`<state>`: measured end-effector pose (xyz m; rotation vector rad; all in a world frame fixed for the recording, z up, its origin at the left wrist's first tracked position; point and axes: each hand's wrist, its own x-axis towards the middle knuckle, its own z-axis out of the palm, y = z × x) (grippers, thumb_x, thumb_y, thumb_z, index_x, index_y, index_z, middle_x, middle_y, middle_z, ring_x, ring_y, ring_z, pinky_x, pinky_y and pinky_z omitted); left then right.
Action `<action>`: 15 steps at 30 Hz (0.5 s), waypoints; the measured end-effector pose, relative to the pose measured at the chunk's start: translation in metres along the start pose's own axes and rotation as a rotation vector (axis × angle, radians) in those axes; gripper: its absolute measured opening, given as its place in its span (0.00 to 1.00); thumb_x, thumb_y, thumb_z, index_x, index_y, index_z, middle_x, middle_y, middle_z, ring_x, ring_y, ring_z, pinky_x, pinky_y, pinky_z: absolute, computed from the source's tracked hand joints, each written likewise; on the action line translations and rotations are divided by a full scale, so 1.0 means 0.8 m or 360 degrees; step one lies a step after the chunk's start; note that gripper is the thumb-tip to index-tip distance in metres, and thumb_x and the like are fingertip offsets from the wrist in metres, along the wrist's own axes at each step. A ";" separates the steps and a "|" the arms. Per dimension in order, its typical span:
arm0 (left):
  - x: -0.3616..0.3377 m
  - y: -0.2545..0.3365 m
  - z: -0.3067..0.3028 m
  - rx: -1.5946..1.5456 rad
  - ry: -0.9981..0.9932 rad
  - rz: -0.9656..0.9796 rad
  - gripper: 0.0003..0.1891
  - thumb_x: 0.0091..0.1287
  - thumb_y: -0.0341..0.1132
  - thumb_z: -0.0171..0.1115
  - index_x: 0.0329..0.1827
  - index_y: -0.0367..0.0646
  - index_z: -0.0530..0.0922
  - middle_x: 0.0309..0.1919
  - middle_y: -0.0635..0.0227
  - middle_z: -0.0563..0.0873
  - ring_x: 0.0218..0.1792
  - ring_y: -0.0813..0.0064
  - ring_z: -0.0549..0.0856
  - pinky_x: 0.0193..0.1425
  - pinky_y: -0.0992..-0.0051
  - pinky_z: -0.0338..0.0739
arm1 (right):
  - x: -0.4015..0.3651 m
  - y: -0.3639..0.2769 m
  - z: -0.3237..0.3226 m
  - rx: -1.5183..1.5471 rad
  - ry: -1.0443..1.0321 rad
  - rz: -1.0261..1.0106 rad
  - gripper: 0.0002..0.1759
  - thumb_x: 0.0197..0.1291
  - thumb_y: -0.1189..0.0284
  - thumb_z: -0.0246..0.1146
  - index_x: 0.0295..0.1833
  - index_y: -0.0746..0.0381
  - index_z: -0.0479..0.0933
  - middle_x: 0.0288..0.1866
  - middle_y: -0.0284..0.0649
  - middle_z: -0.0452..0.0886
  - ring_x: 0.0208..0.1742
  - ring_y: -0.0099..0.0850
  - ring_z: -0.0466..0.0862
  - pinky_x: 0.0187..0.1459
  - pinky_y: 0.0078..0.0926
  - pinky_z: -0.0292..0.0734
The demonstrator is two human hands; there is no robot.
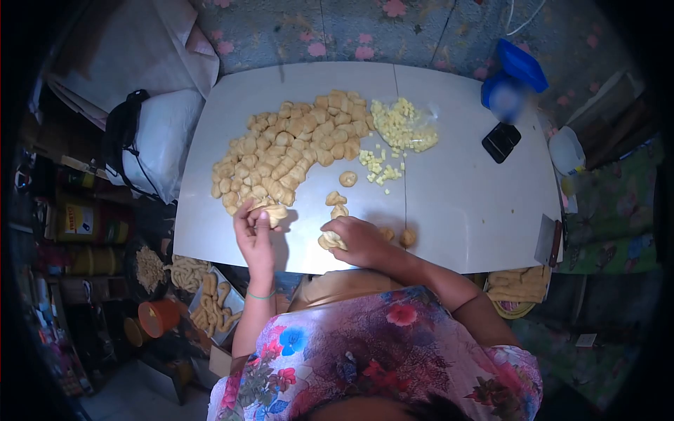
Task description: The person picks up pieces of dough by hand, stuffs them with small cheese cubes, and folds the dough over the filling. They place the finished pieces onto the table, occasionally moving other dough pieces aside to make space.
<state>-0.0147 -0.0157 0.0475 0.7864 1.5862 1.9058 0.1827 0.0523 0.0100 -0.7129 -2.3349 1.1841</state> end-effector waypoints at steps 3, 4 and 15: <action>0.006 -0.007 -0.022 0.0644 -0.0434 -0.0038 0.15 0.74 0.38 0.54 0.50 0.34 0.79 0.47 0.56 0.83 0.45 0.68 0.83 0.48 0.72 0.78 | -0.003 -0.010 -0.027 0.0248 -0.0050 0.0177 0.24 0.48 0.73 0.66 0.55 0.61 0.75 0.47 0.44 0.78 0.47 0.40 0.79 0.51 0.33 0.74; 0.005 -0.005 -0.020 0.0855 -0.0660 0.0020 0.17 0.73 0.41 0.54 0.50 0.34 0.80 0.51 0.52 0.83 0.50 0.62 0.83 0.54 0.67 0.77 | 0.000 -0.019 -0.038 0.0381 -0.0074 0.0269 0.23 0.48 0.74 0.66 0.54 0.61 0.76 0.48 0.43 0.77 0.47 0.38 0.79 0.51 0.31 0.74; -0.027 -0.012 0.037 -0.0753 -0.1222 -0.1259 0.25 0.76 0.49 0.46 0.61 0.35 0.70 0.46 0.57 0.80 0.41 0.69 0.84 0.35 0.75 0.80 | 0.006 -0.005 -0.085 0.0003 0.0373 0.0159 0.14 0.60 0.67 0.66 0.47 0.63 0.79 0.36 0.42 0.80 0.39 0.33 0.83 0.44 0.31 0.79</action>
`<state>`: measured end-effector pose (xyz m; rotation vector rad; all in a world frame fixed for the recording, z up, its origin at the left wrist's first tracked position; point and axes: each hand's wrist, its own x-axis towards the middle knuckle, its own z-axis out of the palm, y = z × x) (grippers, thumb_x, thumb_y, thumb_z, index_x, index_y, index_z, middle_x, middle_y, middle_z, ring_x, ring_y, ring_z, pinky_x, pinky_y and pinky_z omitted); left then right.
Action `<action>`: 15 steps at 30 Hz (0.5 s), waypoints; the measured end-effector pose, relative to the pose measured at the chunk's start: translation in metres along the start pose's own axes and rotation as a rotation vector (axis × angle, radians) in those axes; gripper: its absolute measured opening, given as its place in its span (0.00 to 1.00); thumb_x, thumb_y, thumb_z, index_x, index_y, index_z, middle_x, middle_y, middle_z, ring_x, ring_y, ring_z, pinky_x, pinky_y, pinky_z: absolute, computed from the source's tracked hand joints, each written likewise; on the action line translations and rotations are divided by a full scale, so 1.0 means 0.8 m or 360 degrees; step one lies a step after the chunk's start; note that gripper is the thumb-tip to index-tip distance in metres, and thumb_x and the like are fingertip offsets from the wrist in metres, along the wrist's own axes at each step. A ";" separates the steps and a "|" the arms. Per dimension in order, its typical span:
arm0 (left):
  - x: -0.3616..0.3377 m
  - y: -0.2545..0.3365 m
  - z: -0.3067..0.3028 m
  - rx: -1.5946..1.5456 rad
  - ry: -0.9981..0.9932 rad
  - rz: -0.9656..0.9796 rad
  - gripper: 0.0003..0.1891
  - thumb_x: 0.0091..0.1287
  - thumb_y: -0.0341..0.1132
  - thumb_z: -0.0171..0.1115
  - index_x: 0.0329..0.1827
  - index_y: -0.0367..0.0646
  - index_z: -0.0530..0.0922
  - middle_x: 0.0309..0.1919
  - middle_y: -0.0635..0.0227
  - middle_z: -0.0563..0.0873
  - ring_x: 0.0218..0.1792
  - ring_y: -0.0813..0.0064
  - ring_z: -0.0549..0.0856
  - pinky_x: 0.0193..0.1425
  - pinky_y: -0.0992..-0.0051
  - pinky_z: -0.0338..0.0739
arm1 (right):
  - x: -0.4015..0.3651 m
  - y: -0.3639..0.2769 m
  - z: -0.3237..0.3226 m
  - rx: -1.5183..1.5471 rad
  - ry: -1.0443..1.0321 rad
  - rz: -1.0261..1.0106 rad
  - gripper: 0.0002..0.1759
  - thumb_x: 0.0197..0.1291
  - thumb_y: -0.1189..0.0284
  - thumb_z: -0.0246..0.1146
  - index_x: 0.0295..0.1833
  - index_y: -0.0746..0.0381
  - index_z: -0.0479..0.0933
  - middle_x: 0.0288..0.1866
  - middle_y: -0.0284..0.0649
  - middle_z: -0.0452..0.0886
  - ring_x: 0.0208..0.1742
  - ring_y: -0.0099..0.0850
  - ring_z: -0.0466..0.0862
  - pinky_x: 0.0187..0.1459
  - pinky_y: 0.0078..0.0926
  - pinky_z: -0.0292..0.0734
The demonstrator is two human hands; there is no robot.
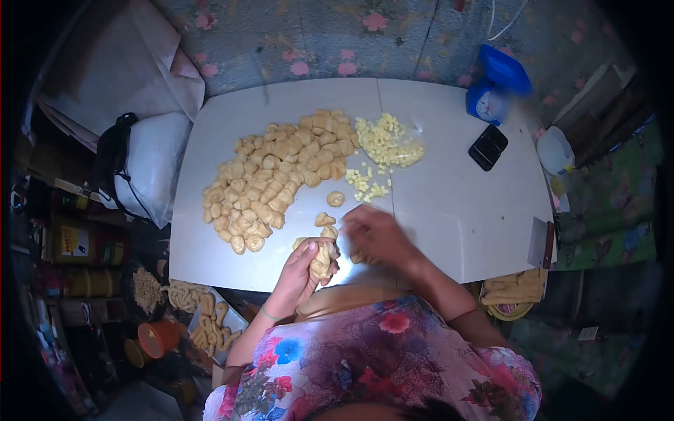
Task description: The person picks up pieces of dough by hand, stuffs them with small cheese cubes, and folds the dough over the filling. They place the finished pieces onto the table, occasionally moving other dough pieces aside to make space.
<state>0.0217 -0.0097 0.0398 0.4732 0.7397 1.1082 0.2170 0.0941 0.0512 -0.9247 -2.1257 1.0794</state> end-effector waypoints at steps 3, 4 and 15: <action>0.007 -0.004 -0.011 -0.0226 0.0028 -0.0026 0.25 0.76 0.48 0.46 0.60 0.33 0.70 0.48 0.55 0.80 0.39 0.66 0.83 0.31 0.77 0.79 | 0.000 0.027 -0.022 -0.0715 0.0339 -0.0041 0.11 0.55 0.67 0.68 0.39 0.62 0.79 0.36 0.45 0.81 0.38 0.44 0.81 0.42 0.36 0.78; 0.008 -0.001 -0.009 -0.0250 0.0020 -0.0009 0.23 0.75 0.45 0.46 0.61 0.33 0.70 0.48 0.55 0.80 0.40 0.65 0.83 0.33 0.76 0.79 | -0.006 0.051 -0.022 -0.0782 0.0349 -0.0084 0.11 0.54 0.67 0.68 0.38 0.62 0.80 0.36 0.44 0.81 0.38 0.44 0.81 0.42 0.37 0.78; 0.030 0.021 0.010 -0.0172 -0.0006 0.0092 0.23 0.66 0.26 0.49 0.65 0.31 0.67 0.52 0.53 0.79 0.48 0.61 0.83 0.46 0.69 0.82 | 0.006 0.001 -0.018 0.0825 -0.0030 0.0424 0.07 0.59 0.76 0.68 0.43 0.64 0.81 0.38 0.33 0.81 0.41 0.21 0.82 0.43 0.20 0.77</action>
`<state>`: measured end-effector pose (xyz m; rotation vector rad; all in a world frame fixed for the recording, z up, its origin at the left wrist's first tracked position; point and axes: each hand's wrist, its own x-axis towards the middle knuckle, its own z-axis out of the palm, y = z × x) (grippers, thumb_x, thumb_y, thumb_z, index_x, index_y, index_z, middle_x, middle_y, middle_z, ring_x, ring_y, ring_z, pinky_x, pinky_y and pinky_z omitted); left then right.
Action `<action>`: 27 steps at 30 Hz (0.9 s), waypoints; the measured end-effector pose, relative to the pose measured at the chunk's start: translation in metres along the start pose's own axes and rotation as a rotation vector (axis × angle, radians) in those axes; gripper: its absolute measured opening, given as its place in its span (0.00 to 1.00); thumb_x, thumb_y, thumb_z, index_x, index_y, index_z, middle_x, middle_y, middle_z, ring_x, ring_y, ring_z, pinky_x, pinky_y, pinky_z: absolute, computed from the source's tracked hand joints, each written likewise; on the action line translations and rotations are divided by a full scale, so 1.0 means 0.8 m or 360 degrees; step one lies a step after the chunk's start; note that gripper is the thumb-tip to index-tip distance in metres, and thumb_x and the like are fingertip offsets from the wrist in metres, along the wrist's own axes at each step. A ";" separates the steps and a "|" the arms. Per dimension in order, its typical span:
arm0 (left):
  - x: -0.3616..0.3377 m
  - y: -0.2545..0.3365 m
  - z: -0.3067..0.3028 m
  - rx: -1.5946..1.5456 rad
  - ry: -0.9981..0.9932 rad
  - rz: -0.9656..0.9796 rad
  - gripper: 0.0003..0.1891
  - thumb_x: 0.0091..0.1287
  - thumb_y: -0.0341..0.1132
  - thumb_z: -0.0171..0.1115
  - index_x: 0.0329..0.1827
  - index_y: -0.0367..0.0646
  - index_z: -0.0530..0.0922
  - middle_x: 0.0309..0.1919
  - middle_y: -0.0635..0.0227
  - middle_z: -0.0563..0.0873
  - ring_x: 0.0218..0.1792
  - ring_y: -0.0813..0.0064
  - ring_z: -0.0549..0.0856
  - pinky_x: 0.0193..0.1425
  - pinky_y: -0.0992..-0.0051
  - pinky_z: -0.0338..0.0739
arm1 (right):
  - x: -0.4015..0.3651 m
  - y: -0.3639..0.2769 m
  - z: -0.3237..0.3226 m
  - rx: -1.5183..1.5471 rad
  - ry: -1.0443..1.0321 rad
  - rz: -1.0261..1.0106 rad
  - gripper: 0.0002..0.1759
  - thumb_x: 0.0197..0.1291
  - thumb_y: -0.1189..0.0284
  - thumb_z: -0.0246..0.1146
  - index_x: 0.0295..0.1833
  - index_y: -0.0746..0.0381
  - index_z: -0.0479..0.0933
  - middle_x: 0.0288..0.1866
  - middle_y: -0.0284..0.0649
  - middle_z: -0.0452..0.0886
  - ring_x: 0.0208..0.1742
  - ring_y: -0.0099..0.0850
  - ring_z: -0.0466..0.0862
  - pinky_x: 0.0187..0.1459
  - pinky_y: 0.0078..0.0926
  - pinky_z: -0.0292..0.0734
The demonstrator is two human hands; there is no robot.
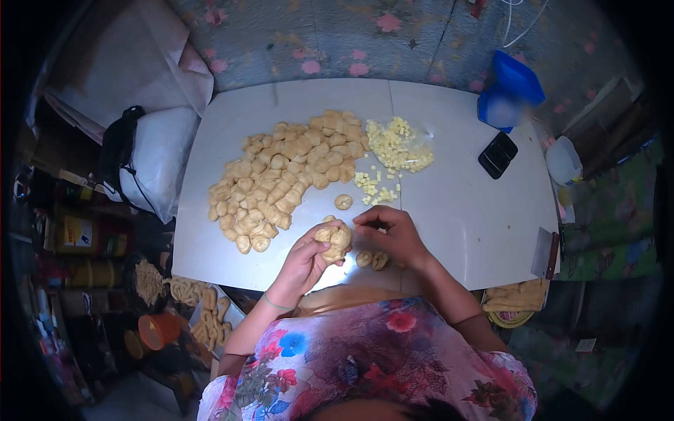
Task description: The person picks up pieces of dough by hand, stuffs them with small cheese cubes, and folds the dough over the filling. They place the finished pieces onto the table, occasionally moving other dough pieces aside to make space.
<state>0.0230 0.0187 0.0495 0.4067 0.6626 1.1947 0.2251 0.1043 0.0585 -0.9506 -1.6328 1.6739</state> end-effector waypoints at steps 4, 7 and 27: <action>0.006 0.001 0.006 0.0103 0.0029 0.0055 0.20 0.69 0.30 0.56 0.62 0.33 0.70 0.50 0.57 0.80 0.46 0.69 0.84 0.42 0.73 0.82 | -0.003 -0.041 0.023 -0.0351 -0.0043 -0.0056 0.12 0.58 0.74 0.69 0.47 0.64 0.79 0.40 0.36 0.82 0.42 0.23 0.83 0.45 0.21 0.78; 0.011 0.001 0.005 0.0244 0.0085 0.0092 0.19 0.68 0.31 0.62 0.60 0.35 0.71 0.47 0.62 0.81 0.42 0.75 0.84 0.39 0.77 0.81 | -0.001 -0.042 0.032 -0.0823 -0.0110 -0.0293 0.15 0.57 0.73 0.69 0.50 0.64 0.78 0.41 0.37 0.83 0.43 0.24 0.83 0.47 0.23 0.78; -0.005 0.031 0.036 0.1989 0.0233 0.0568 0.51 0.53 0.26 0.65 0.78 0.44 0.43 0.43 0.54 0.83 0.44 0.51 0.84 0.52 0.63 0.78 | 0.013 -0.048 0.029 -0.1270 -0.0481 -0.0775 0.13 0.55 0.71 0.69 0.47 0.58 0.80 0.40 0.40 0.81 0.39 0.37 0.79 0.47 0.33 0.72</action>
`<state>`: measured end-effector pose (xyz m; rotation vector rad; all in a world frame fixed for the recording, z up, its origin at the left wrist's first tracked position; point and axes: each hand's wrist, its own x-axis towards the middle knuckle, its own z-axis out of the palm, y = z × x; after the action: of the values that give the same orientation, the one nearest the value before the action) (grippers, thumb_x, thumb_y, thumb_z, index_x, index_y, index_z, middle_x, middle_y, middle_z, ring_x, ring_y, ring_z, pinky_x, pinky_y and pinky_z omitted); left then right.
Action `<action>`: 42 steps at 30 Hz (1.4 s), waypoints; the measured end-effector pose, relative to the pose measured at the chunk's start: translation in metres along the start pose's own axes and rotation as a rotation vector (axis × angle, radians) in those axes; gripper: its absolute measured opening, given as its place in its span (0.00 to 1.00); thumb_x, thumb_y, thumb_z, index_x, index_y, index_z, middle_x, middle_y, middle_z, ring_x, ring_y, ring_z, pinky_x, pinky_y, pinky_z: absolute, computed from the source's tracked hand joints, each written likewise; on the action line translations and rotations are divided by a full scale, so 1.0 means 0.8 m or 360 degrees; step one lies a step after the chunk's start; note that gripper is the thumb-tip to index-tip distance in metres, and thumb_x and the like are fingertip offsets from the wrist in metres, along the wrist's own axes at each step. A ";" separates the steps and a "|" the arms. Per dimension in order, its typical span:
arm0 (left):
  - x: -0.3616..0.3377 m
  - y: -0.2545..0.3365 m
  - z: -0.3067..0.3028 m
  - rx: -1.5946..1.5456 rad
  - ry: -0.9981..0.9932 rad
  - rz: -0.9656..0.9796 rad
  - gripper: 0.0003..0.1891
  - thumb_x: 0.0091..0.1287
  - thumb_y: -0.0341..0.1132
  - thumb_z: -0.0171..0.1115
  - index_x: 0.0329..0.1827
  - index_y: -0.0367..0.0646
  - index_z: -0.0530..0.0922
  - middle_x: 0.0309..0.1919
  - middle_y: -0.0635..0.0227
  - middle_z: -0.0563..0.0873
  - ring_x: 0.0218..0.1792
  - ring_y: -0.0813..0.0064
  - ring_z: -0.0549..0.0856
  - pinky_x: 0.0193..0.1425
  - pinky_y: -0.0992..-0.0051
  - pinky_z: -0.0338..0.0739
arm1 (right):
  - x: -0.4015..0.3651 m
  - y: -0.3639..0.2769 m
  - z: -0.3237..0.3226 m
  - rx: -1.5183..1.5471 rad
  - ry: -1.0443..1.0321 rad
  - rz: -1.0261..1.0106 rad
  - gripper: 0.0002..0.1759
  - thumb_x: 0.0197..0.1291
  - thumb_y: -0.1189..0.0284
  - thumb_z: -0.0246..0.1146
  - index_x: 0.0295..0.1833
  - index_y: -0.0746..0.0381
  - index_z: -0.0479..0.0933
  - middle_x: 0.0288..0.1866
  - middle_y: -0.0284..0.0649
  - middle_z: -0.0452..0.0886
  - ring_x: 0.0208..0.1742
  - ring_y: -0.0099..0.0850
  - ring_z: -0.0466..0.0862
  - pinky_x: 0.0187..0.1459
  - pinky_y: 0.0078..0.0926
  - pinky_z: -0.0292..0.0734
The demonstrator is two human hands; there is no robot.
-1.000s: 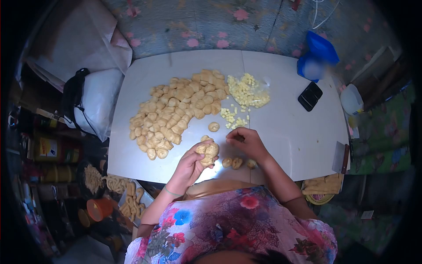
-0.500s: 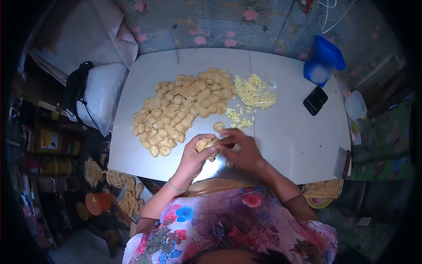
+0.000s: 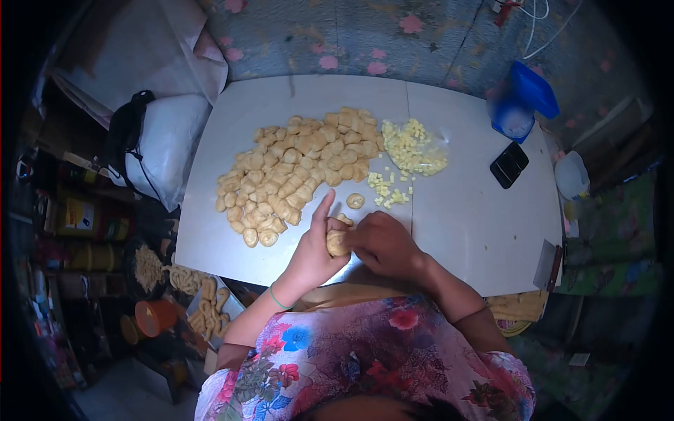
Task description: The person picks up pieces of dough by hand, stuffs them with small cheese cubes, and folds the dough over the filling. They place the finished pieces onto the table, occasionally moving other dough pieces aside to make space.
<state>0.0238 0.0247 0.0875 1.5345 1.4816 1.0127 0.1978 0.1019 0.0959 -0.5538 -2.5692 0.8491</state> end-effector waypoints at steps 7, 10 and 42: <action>0.000 -0.001 0.003 0.0418 0.0082 0.0283 0.53 0.52 0.26 0.70 0.78 0.43 0.43 0.42 0.54 0.82 0.44 0.50 0.83 0.47 0.61 0.79 | -0.006 -0.005 0.012 0.0682 0.0123 0.0263 0.16 0.54 0.72 0.68 0.49 0.59 0.78 0.40 0.39 0.79 0.42 0.33 0.78 0.47 0.31 0.72; 0.003 -0.014 0.008 0.0478 0.0219 0.0595 0.53 0.50 0.23 0.70 0.77 0.43 0.44 0.41 0.53 0.81 0.42 0.51 0.82 0.45 0.61 0.79 | 0.000 -0.017 0.002 0.0969 0.0214 0.0501 0.17 0.54 0.74 0.68 0.50 0.60 0.77 0.39 0.38 0.77 0.42 0.30 0.77 0.47 0.29 0.72; 0.006 -0.027 -0.023 -0.1521 0.0143 -0.0530 0.16 0.58 0.18 0.60 0.50 0.35 0.76 0.41 0.60 0.83 0.42 0.70 0.84 0.48 0.75 0.81 | -0.071 0.042 -0.039 0.1098 0.0949 0.0849 0.09 0.61 0.75 0.61 0.45 0.64 0.81 0.44 0.37 0.80 0.52 0.30 0.77 0.56 0.29 0.70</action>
<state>-0.0015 0.0299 0.0755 0.5497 0.9960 1.3140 0.2690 0.1151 0.0852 -1.0730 -1.4749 1.3928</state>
